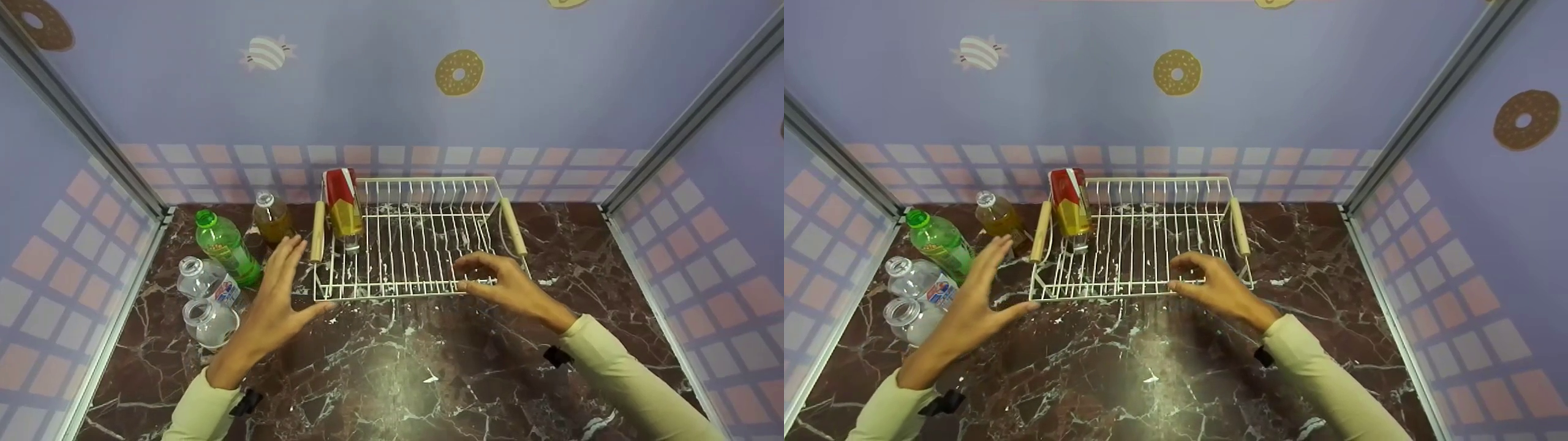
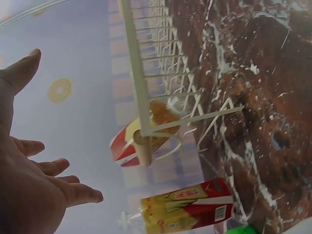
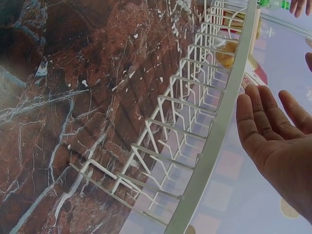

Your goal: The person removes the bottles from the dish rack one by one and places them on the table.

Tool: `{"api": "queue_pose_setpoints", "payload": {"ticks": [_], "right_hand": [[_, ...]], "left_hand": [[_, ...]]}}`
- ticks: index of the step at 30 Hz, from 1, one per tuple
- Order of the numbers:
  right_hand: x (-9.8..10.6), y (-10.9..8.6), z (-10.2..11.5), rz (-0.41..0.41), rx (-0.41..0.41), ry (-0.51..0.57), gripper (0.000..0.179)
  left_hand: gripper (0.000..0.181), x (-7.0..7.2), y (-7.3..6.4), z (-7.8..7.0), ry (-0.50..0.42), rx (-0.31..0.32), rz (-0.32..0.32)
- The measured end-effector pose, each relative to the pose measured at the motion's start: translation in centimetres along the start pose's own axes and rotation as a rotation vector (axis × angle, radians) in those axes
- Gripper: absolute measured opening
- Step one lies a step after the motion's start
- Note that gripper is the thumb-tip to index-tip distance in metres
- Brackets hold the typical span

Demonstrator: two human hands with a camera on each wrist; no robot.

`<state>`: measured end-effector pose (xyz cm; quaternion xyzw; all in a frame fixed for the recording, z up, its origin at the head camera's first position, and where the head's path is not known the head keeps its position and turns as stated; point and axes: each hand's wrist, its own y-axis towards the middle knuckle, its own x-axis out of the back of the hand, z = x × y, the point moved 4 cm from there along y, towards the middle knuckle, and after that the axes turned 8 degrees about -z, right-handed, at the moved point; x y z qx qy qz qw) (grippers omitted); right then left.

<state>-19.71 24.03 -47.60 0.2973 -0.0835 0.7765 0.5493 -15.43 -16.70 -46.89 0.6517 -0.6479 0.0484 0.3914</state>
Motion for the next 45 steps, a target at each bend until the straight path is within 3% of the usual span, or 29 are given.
{"api": "queue_pose_setpoints", "payload": {"ticks": [5, 16, 29, 45], "right_hand": [[0.1, 0.1, -0.2, 0.001, -0.002, 0.008, 0.044], [0.0, 0.4, -1.0, -0.010, -0.040, 0.047, 0.042], [0.1, 0.8, -0.8, -0.021, -0.025, 0.011, 0.041], [0.4, 1.4, -0.4, -0.020, -0.012, 0.003, 0.040]], "left_hand": [[0.114, -1.2, 0.2, 0.7, 0.002, 0.020, 0.051], [0.110, -2.9, 0.3, 3.0, 0.057, 0.090, 0.103], [0.122, -4.2, 1.0, 4.4, 0.118, 0.161, 0.149], [0.127, -5.0, 1.3, 5.4, 0.086, 0.206, 0.177]]}}
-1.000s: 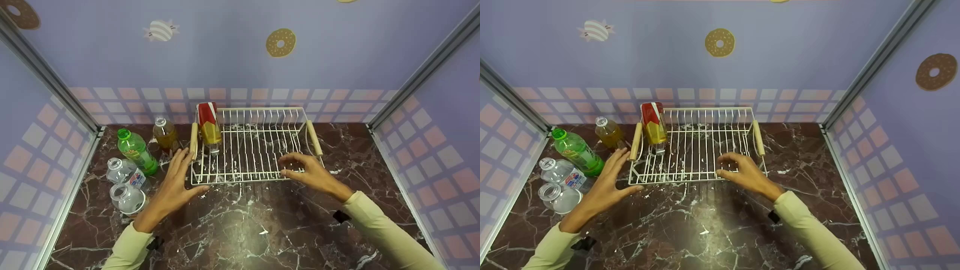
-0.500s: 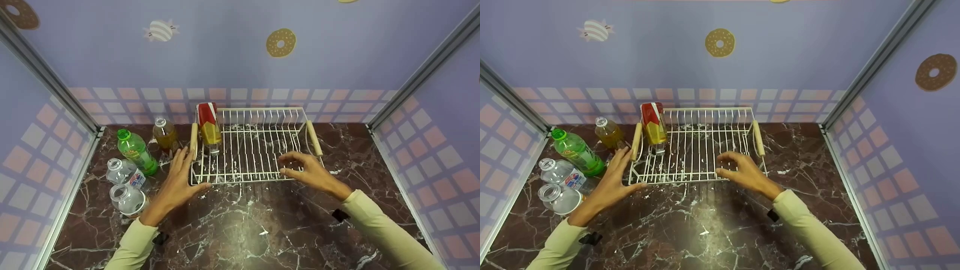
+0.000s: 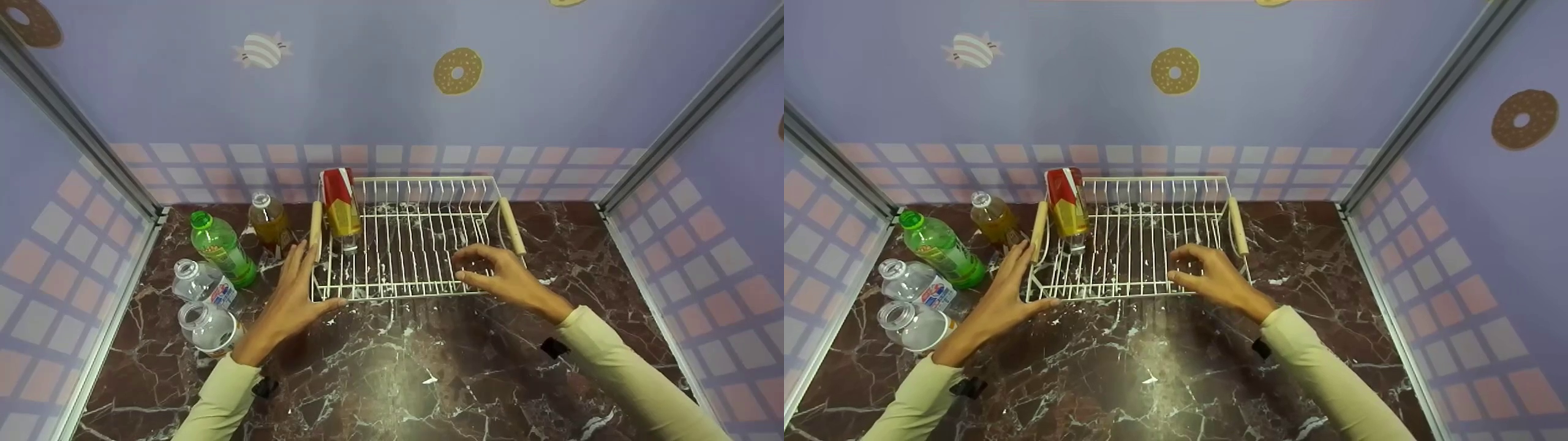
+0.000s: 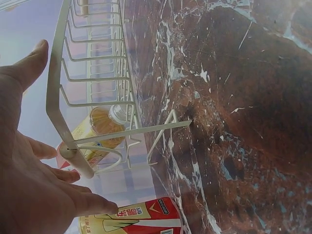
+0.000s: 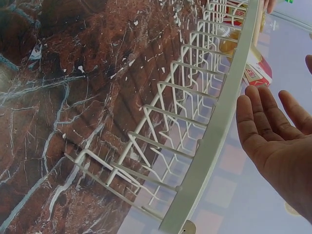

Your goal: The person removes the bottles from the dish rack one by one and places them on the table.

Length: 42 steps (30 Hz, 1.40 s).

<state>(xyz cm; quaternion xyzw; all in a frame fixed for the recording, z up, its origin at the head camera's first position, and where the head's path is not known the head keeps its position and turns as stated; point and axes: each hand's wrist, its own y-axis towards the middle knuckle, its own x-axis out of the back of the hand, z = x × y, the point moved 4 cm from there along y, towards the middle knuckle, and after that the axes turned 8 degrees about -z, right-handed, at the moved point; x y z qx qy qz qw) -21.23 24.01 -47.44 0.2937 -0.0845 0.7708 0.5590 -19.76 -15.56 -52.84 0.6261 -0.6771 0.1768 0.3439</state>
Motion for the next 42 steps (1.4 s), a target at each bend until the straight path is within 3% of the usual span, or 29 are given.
{"api": "queue_pose_setpoints", "payload": {"ticks": [16, 31, 42], "right_hand": [[-0.5, 1.4, -0.2, 0.007, -0.055, 0.006, 0.044], [-0.1, 5.1, 0.1, 0.052, -0.084, 0.006, 0.046], [-1.6, 7.5, 0.5, 0.130, -0.084, -0.053, 0.051]], "left_hand": [[0.135, -0.9, 0.8, 0.7, -0.073, 0.021, 0.000], [0.133, -1.5, 0.8, 1.2, -0.172, -0.003, -0.047], [0.133, -1.9, 0.0, 1.9, -0.289, 0.065, -0.073]]}}
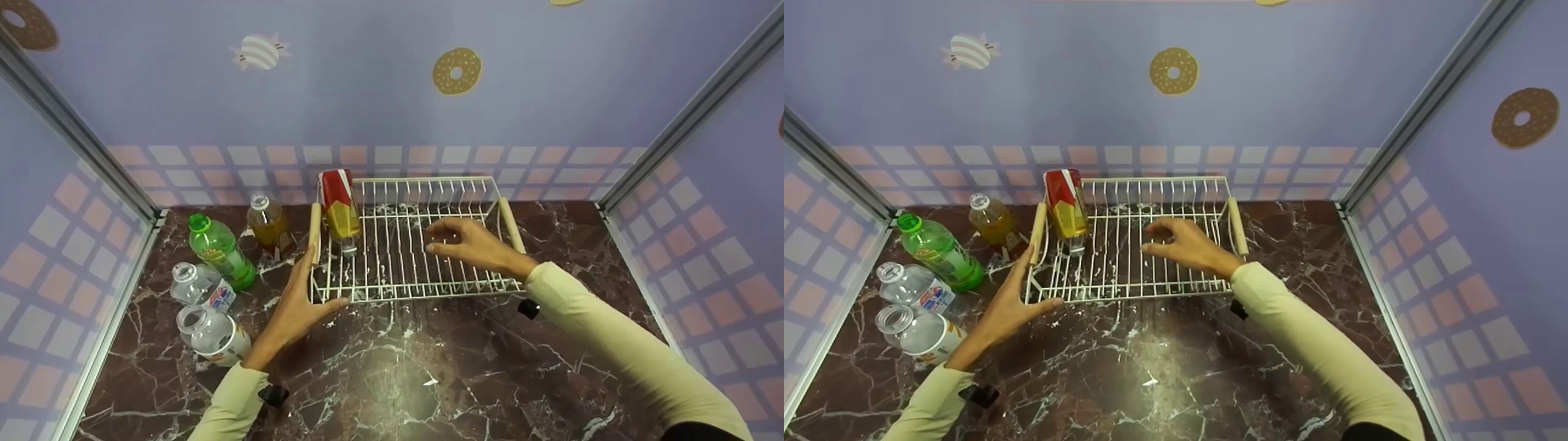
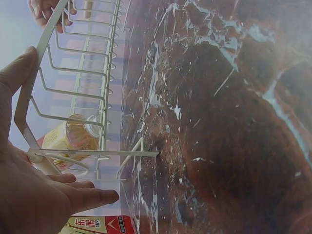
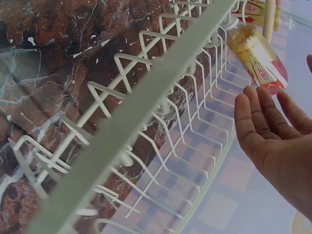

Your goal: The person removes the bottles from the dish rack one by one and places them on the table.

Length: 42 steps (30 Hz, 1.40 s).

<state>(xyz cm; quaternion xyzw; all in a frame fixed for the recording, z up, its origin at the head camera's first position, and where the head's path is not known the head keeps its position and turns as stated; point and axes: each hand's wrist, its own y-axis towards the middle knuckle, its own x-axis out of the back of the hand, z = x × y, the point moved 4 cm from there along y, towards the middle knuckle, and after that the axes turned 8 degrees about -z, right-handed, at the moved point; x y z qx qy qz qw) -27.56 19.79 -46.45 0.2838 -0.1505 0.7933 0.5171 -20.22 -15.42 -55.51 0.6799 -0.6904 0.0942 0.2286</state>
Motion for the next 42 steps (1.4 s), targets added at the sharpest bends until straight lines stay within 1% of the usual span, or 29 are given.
{"api": "queue_pose_setpoints", "payload": {"ticks": [4, 8, 12, 20, 27, 31, 34, 37, 39, 42], "right_hand": [[-0.4, 1.0, 0.6, 0.031, 0.016, -0.014, 0.051], [-0.6, 2.0, 0.9, 0.045, 0.031, -0.037, 0.047], [-0.8, 3.0, 0.9, 0.061, 0.042, -0.051, 0.049], [-0.9, 5.0, 1.2, 0.058, 0.034, -0.034, 0.053], [-1.5, 6.8, 1.3, 0.073, 0.036, -0.039, 0.053], [-1.8, 7.6, 1.1, 0.068, 0.036, -0.044, 0.053], [-2.3, 8.1, 0.8, 0.069, 0.037, -0.031, 0.054], [-3.1, 8.7, 0.8, 0.078, 0.052, -0.021, 0.055], [-3.6, 9.2, 0.9, 0.083, 0.071, -0.019, 0.056], [-4.4, 9.8, 1.0, 0.085, 0.077, -0.014, 0.059]], "left_hand": [[0.133, 0.0, -0.1, 0.1, -0.011, 0.011, -0.006], [0.132, -0.1, -0.1, 0.2, -0.030, 0.013, -0.011], [0.131, -0.3, -0.1, 0.4, -0.051, 0.016, -0.017], [0.131, -0.6, -0.3, 0.4, -0.127, 0.047, -0.009], [0.134, -0.9, -0.6, 0.7, -0.158, 0.098, -0.012], [0.135, -1.4, -0.5, 0.6, -0.188, 0.104, -0.004], [0.134, -1.5, -0.5, 0.5, -0.201, 0.104, -0.007], [0.133, -1.3, -0.6, 0.6, -0.207, 0.107, -0.018], [0.132, -1.2, -0.6, 0.7, -0.221, 0.112, -0.016], [0.132, -1.1, -0.7, 0.7, -0.240, 0.117, -0.006]]}}
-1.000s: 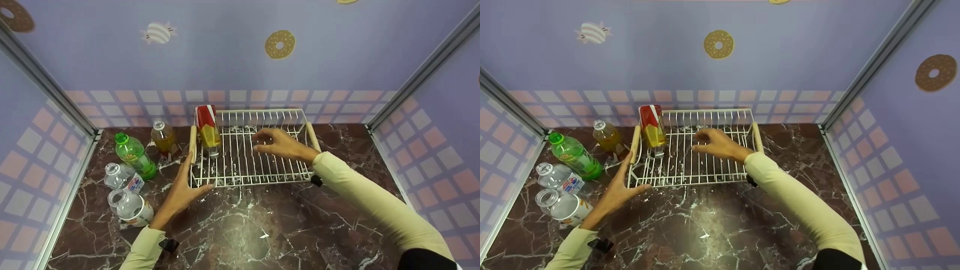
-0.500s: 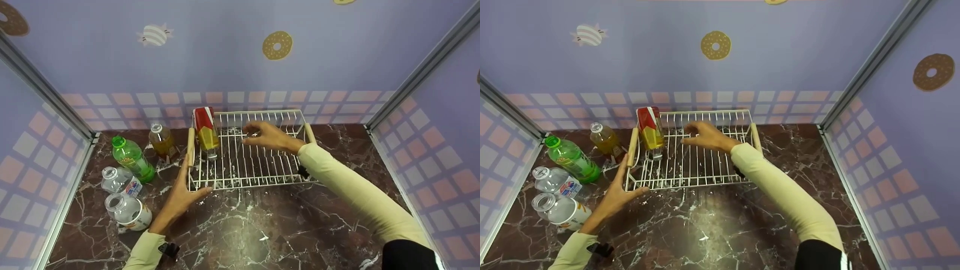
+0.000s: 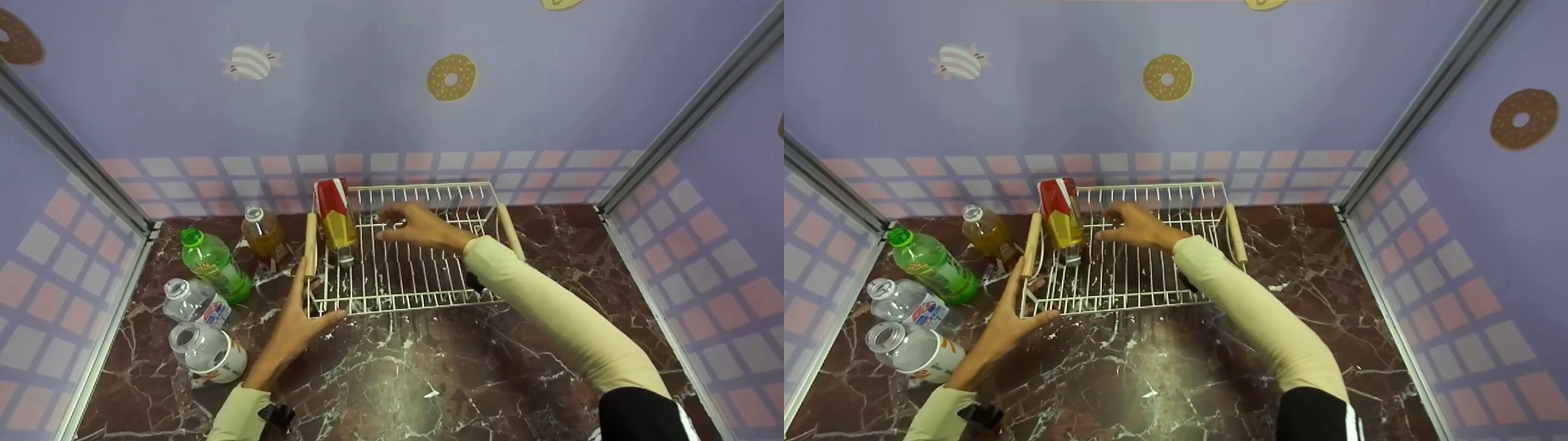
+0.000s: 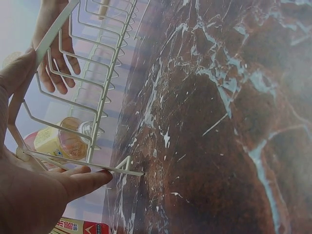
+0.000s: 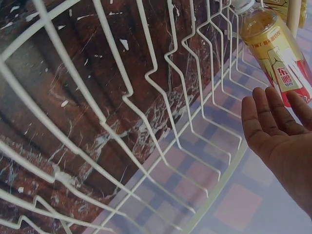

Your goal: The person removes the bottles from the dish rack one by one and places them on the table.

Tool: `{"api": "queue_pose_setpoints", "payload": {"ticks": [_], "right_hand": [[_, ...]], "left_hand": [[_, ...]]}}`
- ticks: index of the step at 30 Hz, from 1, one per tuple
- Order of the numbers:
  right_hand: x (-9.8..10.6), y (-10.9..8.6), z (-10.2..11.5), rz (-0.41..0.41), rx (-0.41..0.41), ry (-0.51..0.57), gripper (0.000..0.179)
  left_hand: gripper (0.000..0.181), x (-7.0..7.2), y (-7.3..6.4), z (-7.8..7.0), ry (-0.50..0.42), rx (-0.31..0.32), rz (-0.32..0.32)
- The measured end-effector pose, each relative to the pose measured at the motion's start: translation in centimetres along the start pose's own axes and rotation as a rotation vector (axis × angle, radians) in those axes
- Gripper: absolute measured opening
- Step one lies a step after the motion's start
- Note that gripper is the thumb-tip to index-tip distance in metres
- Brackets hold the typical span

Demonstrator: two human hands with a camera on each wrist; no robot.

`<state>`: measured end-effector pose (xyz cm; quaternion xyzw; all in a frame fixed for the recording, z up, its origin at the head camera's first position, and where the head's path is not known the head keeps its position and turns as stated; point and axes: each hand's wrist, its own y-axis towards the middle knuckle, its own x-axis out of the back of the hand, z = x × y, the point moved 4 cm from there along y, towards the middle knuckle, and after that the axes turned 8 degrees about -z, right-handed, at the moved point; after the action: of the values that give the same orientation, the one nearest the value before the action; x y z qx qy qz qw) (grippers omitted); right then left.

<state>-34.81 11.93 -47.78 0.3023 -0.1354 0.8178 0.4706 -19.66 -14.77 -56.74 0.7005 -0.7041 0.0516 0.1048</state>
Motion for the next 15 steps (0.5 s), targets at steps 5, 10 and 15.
{"api": "queue_pose_setpoints", "payload": {"ticks": [5, 10, 15], "right_hand": [[-0.9, 0.9, 0.1, 0.002, -0.016, 0.014, 0.067], [-2.1, 1.8, -0.1, 0.010, -0.031, 0.022, 0.069], [-3.0, 2.5, -0.1, 0.013, -0.036, 0.046, 0.070]], "left_hand": [[0.133, 0.0, 0.1, 0.1, -0.037, -0.009, -0.001], [0.133, 0.1, 0.1, 0.2, -0.041, -0.010, -0.009], [0.131, 0.0, 0.0, 0.2, -0.038, -0.017, -0.007]]}}
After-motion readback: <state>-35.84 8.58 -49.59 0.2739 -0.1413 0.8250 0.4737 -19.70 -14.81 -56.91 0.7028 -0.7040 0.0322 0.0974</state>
